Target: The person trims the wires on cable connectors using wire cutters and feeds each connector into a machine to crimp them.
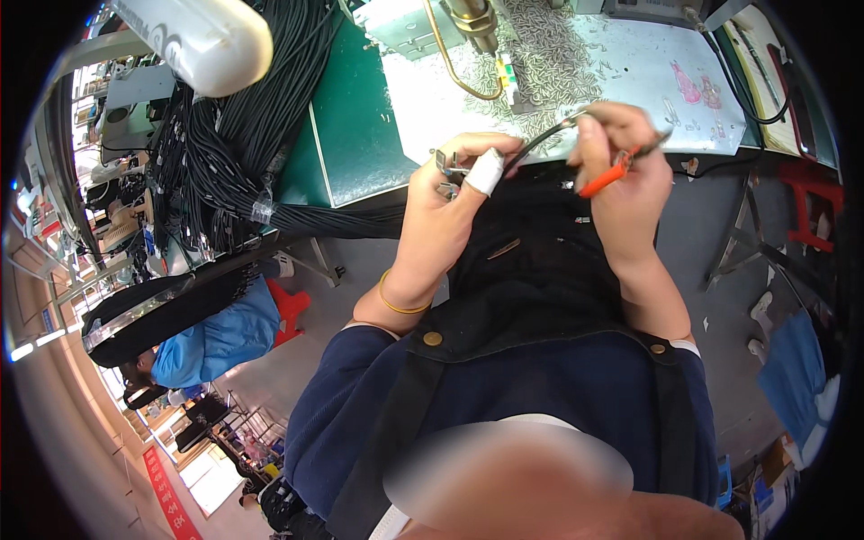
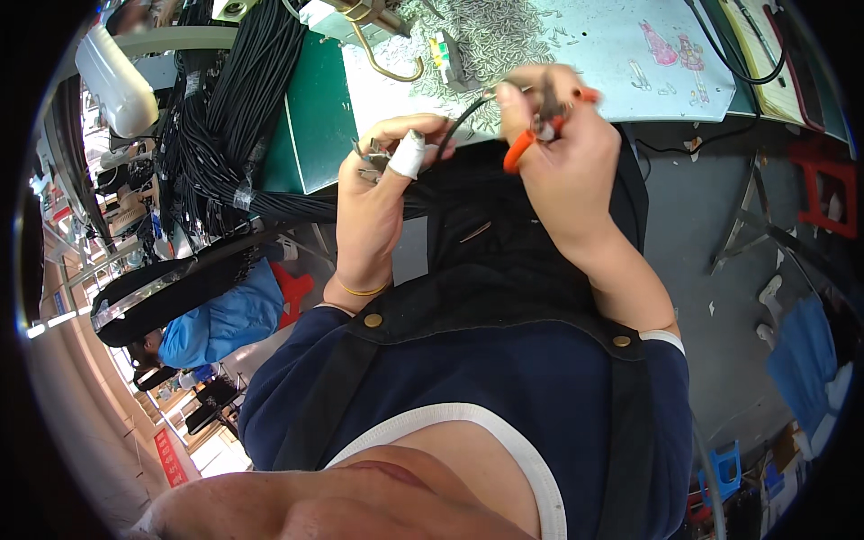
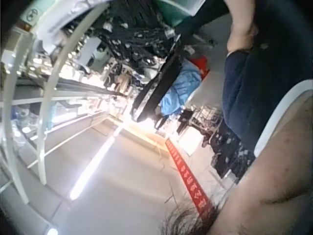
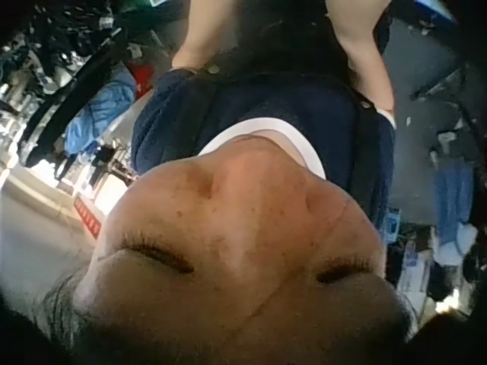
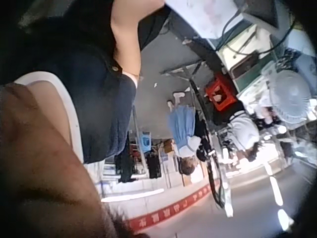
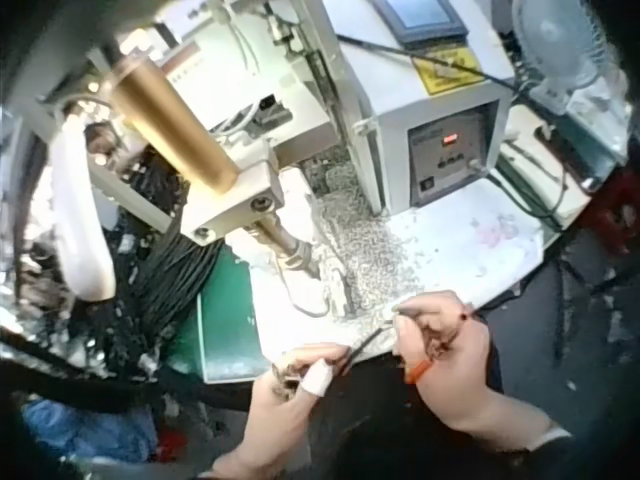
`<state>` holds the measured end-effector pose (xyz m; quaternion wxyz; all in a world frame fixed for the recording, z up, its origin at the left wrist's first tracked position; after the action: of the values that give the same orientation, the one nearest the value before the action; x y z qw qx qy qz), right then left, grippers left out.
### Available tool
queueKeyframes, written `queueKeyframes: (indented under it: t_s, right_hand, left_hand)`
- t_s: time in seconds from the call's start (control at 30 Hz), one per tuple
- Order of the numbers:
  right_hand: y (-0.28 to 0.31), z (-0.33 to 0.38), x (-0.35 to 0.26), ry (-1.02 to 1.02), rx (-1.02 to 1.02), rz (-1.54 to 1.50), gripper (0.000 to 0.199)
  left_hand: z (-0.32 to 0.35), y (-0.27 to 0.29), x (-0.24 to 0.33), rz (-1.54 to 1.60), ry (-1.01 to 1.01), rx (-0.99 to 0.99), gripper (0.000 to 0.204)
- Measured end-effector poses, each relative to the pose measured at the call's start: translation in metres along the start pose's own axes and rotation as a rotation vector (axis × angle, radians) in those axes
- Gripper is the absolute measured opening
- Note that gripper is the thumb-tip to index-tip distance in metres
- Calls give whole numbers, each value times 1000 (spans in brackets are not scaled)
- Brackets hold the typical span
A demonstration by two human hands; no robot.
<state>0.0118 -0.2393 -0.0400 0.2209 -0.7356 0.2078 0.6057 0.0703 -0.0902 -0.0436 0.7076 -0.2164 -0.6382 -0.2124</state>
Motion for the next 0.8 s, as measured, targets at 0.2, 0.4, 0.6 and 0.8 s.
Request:
queueKeyframes:
  t_s: [0.2, 0.4, 0.6, 0.8]
  right_hand:
    - [-10, 9, -1, 144, -479, 248, 11]
    - [-12, 2, 15, 145, -504, 262, 16]
    - [-8, -1, 26, 133, -376, 310, 11]
    - [-10, 3, 26, -601, -384, -233, 21]
  left_hand:
    - [5, -11, 0, -266, -12, -189, 26]
    - [0, -15, -5, -54, 179, -251, 45]
    - [1, -8, -16, -29, 193, -156, 37]
    - [3, 0, -6, -387, -244, 101, 15]
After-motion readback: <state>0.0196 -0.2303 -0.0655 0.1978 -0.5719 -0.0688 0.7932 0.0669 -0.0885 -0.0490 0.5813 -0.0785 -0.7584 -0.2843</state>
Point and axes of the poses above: each hand's wrist, its own z-axis away from the middle knuckle, its own y-axis out of the back of the hand, x = y × z, the point moved 4 cm from there along -z, towards the middle knuckle, and after that the axes turned 6 degrees about -z, right-handed, at the moved point
